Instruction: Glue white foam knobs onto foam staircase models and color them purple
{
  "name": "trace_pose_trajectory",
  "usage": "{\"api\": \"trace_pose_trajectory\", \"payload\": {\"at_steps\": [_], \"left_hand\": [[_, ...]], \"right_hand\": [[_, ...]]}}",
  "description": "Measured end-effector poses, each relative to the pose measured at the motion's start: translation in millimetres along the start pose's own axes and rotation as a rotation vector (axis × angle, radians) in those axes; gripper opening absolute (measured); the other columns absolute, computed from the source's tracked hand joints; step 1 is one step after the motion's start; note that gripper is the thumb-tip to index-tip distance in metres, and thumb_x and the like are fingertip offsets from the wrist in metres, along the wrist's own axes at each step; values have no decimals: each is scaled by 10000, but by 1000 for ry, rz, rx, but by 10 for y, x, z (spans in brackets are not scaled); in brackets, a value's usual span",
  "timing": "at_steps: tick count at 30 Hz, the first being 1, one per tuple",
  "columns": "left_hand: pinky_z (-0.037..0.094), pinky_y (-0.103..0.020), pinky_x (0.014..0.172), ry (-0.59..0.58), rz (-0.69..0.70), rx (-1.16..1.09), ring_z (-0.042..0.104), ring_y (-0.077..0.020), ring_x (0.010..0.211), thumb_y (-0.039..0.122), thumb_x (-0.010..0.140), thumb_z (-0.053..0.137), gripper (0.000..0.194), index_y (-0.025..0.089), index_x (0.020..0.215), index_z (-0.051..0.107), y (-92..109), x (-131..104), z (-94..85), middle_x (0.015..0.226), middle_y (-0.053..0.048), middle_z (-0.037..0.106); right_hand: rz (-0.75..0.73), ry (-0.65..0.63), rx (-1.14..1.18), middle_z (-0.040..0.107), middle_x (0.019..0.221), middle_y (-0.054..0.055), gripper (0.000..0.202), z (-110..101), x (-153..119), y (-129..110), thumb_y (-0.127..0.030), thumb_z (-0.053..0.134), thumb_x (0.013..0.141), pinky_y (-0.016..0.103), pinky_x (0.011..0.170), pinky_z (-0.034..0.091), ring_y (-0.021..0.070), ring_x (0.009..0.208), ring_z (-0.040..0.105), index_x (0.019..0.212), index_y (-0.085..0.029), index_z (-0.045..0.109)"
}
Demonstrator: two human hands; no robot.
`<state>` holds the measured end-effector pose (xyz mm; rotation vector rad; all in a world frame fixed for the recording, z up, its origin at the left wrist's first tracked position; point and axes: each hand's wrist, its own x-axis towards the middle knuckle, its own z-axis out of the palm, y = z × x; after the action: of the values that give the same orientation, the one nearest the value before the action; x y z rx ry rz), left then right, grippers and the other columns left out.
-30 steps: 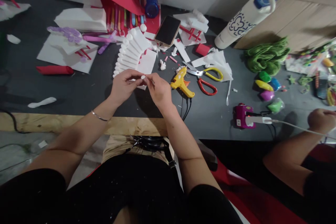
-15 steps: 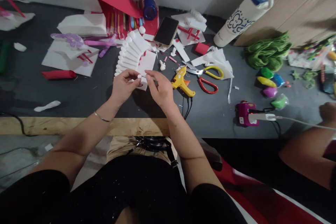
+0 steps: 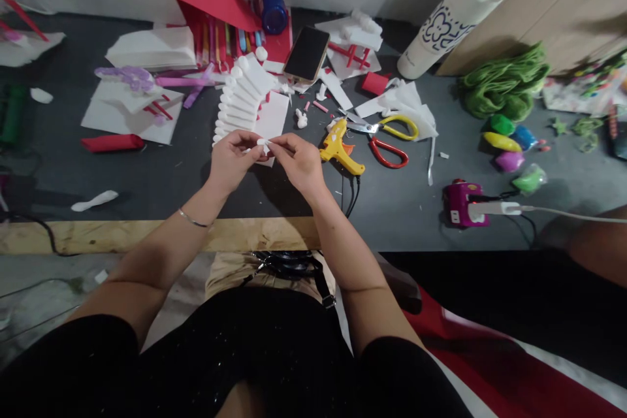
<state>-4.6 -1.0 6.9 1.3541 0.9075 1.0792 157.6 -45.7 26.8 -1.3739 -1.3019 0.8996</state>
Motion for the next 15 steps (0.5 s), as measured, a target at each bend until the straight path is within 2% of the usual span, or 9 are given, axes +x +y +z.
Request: {"api": "trace_pose_trajectory", "payload": {"at_steps": [4, 9, 15], "left_hand": [[661, -264, 691, 21, -39, -27, 695, -104, 682, 507, 765, 890, 406, 196, 914, 677, -62, 1, 22, 776, 21, 696], [663, -269, 693, 76, -23, 15, 724, -114, 691, 499, 800, 869, 376, 200, 916, 674, -112, -17, 45, 795, 10, 728], [659, -252, 697, 134, 41, 118, 757, -121, 733, 405, 857, 834, 257, 197, 944, 709, -122, -42, 53, 881, -18, 785]], "right_hand": [[-39, 59, -128, 758, 801, 3, 145, 27, -42, -35, -330, 667, 930, 281, 702, 533, 133, 729, 688, 878, -201, 711], [-187, 101, -339, 748, 794, 21, 155, 68, -72, -27, -323, 620, 944, 322, 739, 493, 162, 738, 643, 829, -227, 662], [-239, 104, -342, 750, 812, 25, 152, 109, -87, 5, -302, 591, 974, 334, 748, 483, 176, 757, 639, 878, -232, 686]]}}
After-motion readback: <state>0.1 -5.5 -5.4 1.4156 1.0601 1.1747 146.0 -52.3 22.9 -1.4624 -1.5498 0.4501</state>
